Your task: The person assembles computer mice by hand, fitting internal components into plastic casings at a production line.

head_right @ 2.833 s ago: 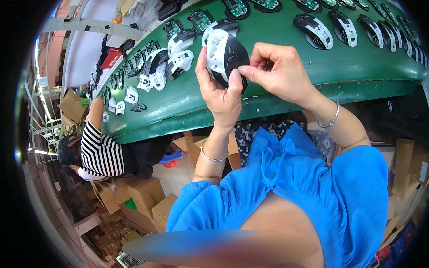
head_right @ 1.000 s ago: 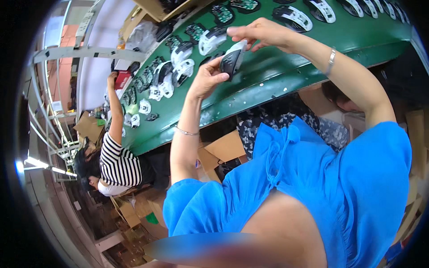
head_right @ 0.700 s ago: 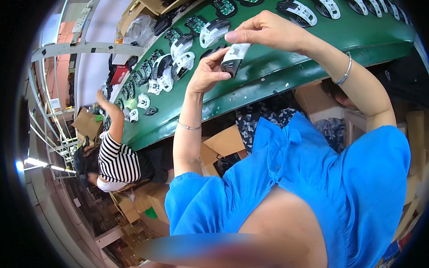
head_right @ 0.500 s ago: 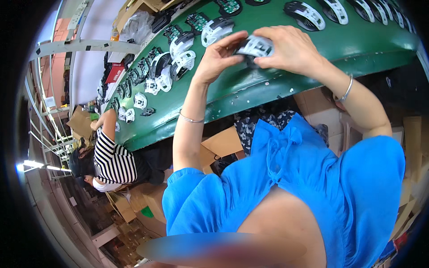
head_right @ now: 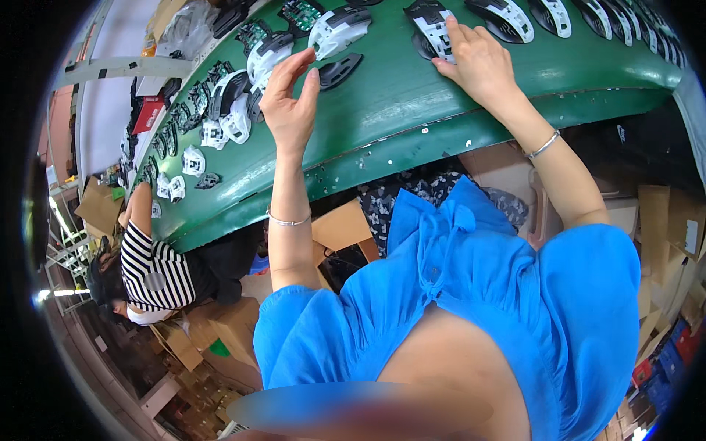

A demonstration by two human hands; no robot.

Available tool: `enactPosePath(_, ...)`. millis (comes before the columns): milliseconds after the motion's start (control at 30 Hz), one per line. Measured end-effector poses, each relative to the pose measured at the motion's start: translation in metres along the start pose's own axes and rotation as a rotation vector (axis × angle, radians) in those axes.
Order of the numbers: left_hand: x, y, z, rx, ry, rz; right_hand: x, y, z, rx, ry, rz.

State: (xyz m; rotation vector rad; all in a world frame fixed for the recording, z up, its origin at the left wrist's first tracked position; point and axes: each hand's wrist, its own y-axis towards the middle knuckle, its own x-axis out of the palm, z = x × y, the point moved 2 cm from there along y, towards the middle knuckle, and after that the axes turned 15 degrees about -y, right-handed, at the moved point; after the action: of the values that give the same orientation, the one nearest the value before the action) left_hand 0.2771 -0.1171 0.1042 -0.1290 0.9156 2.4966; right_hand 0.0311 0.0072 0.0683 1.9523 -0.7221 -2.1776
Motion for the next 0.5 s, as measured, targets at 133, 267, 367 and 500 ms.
enactPosePath(133, -0.007, 0.004, -0.008, 0.083, 0.031, 0.061, 0.002, -0.005, 0.008, -0.035, -0.006, 0.095)
enactPosePath(267, -0.024, -0.005, -0.015, 0.099, 0.148, 0.123, -0.022, 0.012, -0.006, 0.110, -0.022, -0.321)
enactPosePath(367, -0.022, -0.010, -0.010, 0.089, 0.159, 0.136, -0.021, 0.014, 0.007, 0.051, -0.305, 0.181)
enactPosePath(500, -0.023, 0.002, -0.010, 0.026, 0.220, 0.150, -0.038, 0.026, -0.050, -0.256, 0.144, 0.038)
